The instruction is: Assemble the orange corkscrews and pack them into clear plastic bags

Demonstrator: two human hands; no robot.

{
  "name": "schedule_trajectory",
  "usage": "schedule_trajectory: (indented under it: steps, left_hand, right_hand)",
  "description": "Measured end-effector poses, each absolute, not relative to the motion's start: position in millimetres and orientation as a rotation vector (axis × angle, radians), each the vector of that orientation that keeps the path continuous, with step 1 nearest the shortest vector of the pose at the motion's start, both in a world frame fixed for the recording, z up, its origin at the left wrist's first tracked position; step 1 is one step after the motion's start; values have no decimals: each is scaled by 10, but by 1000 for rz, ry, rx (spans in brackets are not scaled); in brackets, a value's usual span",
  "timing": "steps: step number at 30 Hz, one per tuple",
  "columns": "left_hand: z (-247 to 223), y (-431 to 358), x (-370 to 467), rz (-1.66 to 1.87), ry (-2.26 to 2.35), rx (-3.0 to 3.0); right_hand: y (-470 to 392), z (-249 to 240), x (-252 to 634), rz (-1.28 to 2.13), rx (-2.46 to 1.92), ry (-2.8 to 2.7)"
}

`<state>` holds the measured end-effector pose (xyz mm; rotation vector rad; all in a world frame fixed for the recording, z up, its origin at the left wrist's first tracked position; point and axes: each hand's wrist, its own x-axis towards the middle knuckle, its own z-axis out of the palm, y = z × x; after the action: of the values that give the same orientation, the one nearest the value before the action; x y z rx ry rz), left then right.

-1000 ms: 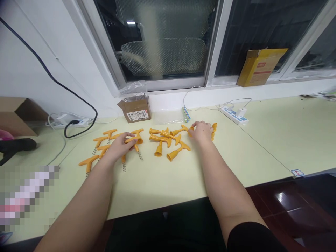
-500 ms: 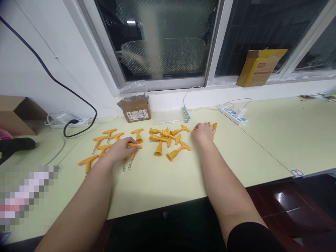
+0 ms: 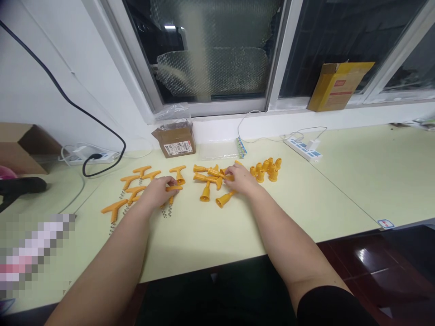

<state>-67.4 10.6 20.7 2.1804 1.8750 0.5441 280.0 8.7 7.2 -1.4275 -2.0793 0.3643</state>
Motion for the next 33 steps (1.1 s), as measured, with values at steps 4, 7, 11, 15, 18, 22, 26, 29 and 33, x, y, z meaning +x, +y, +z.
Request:
schedule_trajectory:
  steps: [4, 7, 11, 15, 18, 22, 26, 29, 33]
  left_hand:
    - [206, 81, -614, 539, 1850, 2141]
    - [234, 56, -591, 483, 1844, 2114]
    - [304, 45, -650, 390, 1859, 2055]
    - [319, 58, -705, 426, 1855, 2034]
    - [261, 69, -659, 617, 1894, 2142]
    - [166, 74, -551, 530, 1836, 2274]
    - [143, 63, -477, 396, 1883, 2263]
    - [161, 54, -451, 436, 1956, 2210]
    - [228, 49, -462, 772, 2030, 2098]
  right_hand:
    - [107, 14, 2767, 399, -1592, -2097]
    - [123, 22, 2743, 425, -1688, -2082]
    - [134, 47, 2701, 413, -1811, -2037]
    - [149, 41, 2680, 403, -1876, -1999]
    - [160, 24, 2677, 397, -1897, -1964]
    - [161, 19, 2670, 383, -1903, -1926]
    - [146, 24, 2653, 371, -1832, -1920]
    - [142, 19, 2640, 330, -1735, -1934]
    - [145, 30, 2632, 265, -1566, -1887]
